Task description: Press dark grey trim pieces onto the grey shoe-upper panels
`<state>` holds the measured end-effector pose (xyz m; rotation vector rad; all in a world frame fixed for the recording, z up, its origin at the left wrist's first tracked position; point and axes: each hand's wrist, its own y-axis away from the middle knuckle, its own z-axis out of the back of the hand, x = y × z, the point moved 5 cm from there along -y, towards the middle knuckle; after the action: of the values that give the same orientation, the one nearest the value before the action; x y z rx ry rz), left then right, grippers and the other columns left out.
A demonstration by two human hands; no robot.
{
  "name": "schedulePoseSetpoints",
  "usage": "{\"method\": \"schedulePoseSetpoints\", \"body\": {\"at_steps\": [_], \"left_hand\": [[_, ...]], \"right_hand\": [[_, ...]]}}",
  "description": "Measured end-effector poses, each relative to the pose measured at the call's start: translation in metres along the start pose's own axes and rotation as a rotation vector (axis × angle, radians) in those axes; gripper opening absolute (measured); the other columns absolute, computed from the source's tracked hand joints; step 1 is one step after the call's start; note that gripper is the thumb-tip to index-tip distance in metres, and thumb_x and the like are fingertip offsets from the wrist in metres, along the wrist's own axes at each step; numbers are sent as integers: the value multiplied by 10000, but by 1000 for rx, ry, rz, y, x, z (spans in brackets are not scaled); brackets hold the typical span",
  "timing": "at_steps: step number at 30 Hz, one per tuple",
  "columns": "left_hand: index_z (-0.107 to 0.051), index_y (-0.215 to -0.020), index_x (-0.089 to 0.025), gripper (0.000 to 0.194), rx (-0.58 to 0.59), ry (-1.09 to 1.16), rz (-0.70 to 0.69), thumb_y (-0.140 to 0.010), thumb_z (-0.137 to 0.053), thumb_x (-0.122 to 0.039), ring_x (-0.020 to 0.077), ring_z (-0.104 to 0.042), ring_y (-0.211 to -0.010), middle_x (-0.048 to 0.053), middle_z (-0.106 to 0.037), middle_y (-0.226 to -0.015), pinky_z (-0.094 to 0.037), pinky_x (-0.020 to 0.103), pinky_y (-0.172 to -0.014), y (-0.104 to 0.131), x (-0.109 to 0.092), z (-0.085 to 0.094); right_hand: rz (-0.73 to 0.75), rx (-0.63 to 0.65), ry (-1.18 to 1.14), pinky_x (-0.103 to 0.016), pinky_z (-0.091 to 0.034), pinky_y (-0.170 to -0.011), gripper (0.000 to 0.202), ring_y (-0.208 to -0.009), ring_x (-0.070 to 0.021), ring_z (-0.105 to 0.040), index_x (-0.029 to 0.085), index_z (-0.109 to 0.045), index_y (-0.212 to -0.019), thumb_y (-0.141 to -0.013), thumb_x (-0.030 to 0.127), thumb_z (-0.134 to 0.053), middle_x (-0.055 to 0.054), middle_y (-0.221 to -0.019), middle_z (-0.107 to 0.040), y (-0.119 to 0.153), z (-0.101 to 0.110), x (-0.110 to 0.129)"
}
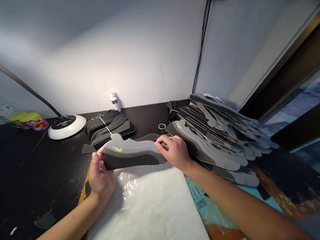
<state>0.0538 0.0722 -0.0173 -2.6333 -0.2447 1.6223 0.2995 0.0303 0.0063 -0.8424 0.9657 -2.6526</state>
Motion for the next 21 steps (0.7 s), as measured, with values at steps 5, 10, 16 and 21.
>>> {"method": "schedulePoseSetpoints", "body": {"at_steps": [5,10,16,21], "left_hand": [[-725,-1002,-156,460,-85,-157,30,-832,-742,-583,243,-687,-955,59,-741,-938,-599,289,-815,-8,9,11],[-729,-984,-191,529,-138,-223,34,-779,-741,-678,254,-689,-994,65,-751,-982,-562,345,-976,-7,7,10],[-730,-1034,-191,643,-89,-196,79,-692,-777,-732,230,-690,-948,28,-747,-945,-553,350,-982,-1,5,-1],[-719,-1061,-222,520,-20,-150,-3,-742,-798,-625,178,-671,-862,7,-730,-925,-572,258,-790,-1,2,-2]], "right_hand": [[107,8,91,-286,-330,-718,255,-613,-122,-609,214,-657,-827,-1012,328,-523,44,-630,-672,2,-2,9],[140,50,166,-305,-320,-735,266,-684,-143,-620,214,-667,-908,-1031,377,-496,23,-724,-723,-3,-2,9],[274,178,268,-361,-376,-832,625,-903,-232,-620,145,-546,-1345,-999,649,-413,-94,-1060,-726,2,-9,30],[184,341,328,-308,-393,-649,531,-784,-176,-622,264,-494,-1441,-1026,582,-403,-51,-1082,-666,8,-13,50]]}}
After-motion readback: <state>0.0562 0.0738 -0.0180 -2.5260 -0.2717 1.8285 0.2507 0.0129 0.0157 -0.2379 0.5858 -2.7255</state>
